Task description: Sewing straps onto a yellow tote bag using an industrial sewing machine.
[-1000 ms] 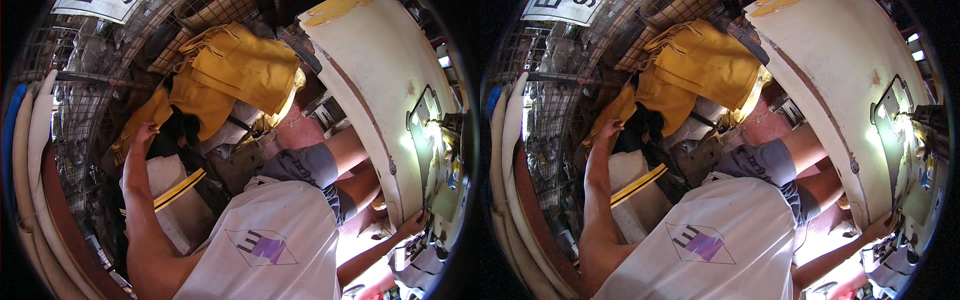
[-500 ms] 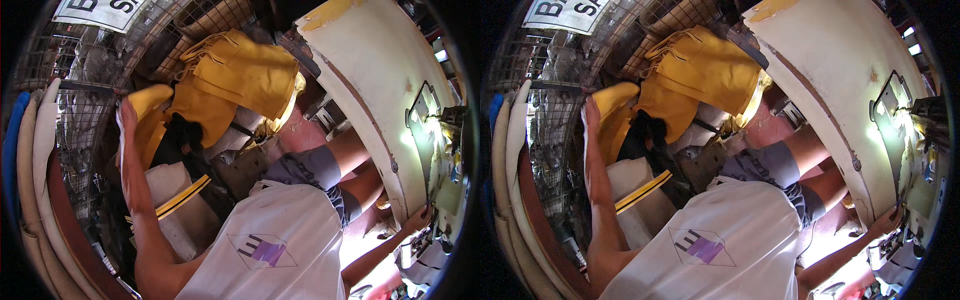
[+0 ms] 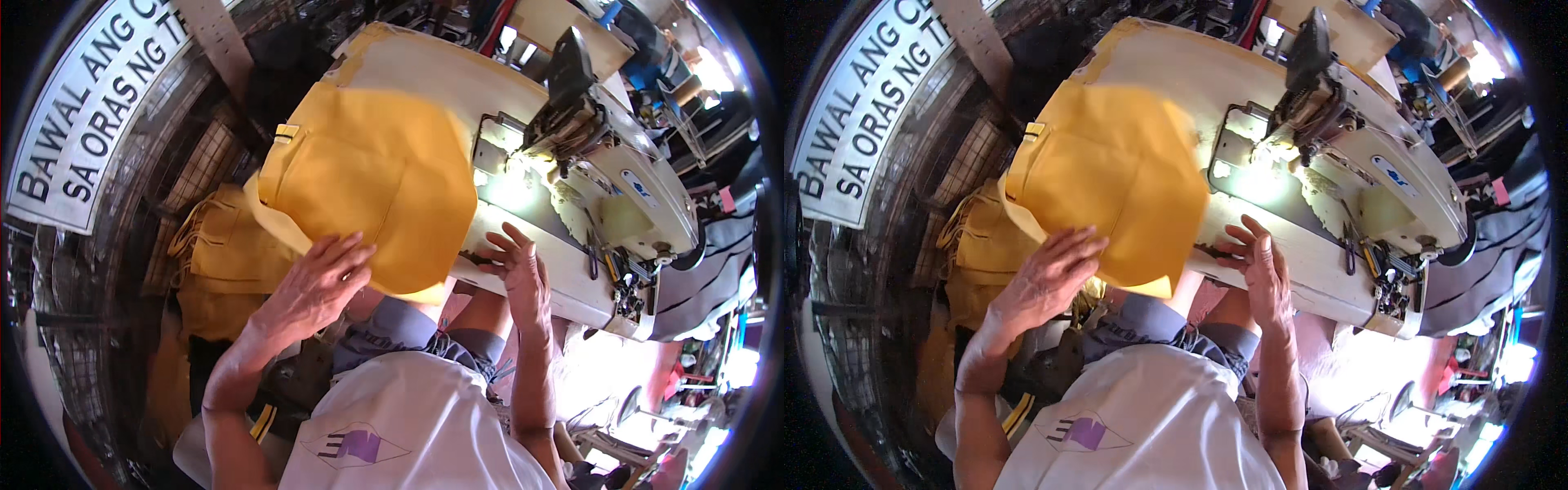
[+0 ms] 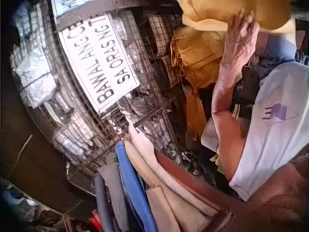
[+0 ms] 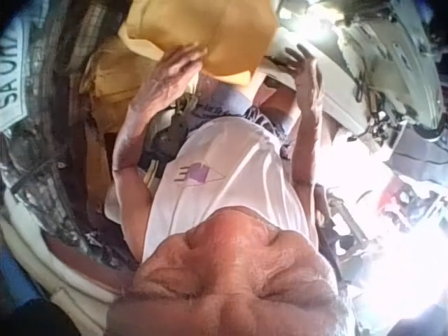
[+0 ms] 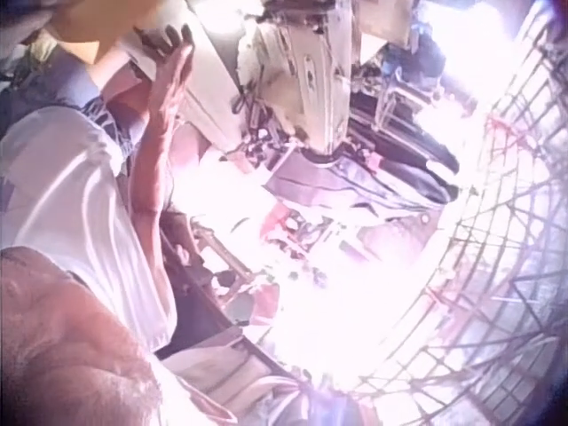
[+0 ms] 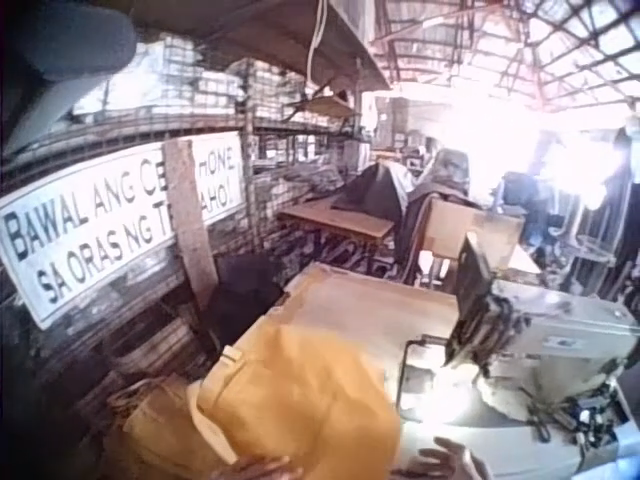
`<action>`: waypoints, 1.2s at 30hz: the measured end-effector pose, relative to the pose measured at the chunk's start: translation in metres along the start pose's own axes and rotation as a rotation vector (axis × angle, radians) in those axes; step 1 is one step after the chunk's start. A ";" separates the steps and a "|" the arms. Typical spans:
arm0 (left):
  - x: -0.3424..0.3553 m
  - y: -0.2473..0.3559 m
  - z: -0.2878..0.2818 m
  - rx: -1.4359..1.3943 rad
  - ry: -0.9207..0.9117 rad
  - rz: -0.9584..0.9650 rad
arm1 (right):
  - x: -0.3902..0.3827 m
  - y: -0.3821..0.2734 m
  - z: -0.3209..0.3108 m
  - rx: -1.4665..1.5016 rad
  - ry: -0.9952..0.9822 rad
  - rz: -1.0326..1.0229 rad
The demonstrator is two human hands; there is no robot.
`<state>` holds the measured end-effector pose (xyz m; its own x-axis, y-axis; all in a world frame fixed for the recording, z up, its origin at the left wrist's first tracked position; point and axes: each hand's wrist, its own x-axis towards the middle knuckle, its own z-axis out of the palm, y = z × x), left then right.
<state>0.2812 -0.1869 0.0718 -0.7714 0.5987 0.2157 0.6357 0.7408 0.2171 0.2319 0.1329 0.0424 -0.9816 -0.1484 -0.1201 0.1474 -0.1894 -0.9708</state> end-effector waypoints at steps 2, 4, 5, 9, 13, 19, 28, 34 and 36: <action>-0.004 0.002 0.016 -0.063 -0.025 0.017 | 0.006 0.003 -0.003 0.122 0.019 0.034; -0.003 0.008 0.018 -0.131 -0.068 -0.001 | 0.014 0.004 -0.004 0.183 0.007 0.022; -0.003 0.008 0.016 -0.130 -0.068 0.002 | 0.018 0.002 -0.003 0.184 0.009 0.020; -0.014 0.008 0.011 -0.146 -0.112 -0.098 | 0.037 -0.011 0.014 -0.149 0.003 0.014; -0.017 0.005 0.009 -0.292 -0.239 -0.170 | 0.092 -0.013 0.043 -0.975 0.017 -0.538; -0.020 0.001 0.013 -0.328 0.031 -0.370 | 0.155 -0.003 0.062 -1.381 -0.012 -0.486; -0.015 -0.012 0.023 -0.293 0.268 -0.615 | 0.162 -0.008 0.065 -1.373 -0.050 -0.307; -0.053 -0.024 0.063 -0.502 0.310 -0.752 | 0.170 0.002 0.055 -1.320 -0.076 -0.326; -0.073 -0.033 0.094 -0.516 0.269 -0.937 | 0.171 0.009 0.046 -1.190 -0.056 -0.352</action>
<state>0.3133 -0.2267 -0.0405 -0.9624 -0.2660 -0.0557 -0.2134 0.6127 0.7609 0.0707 0.0610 0.0222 -0.9345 -0.3149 0.1658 -0.3534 0.7660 -0.5371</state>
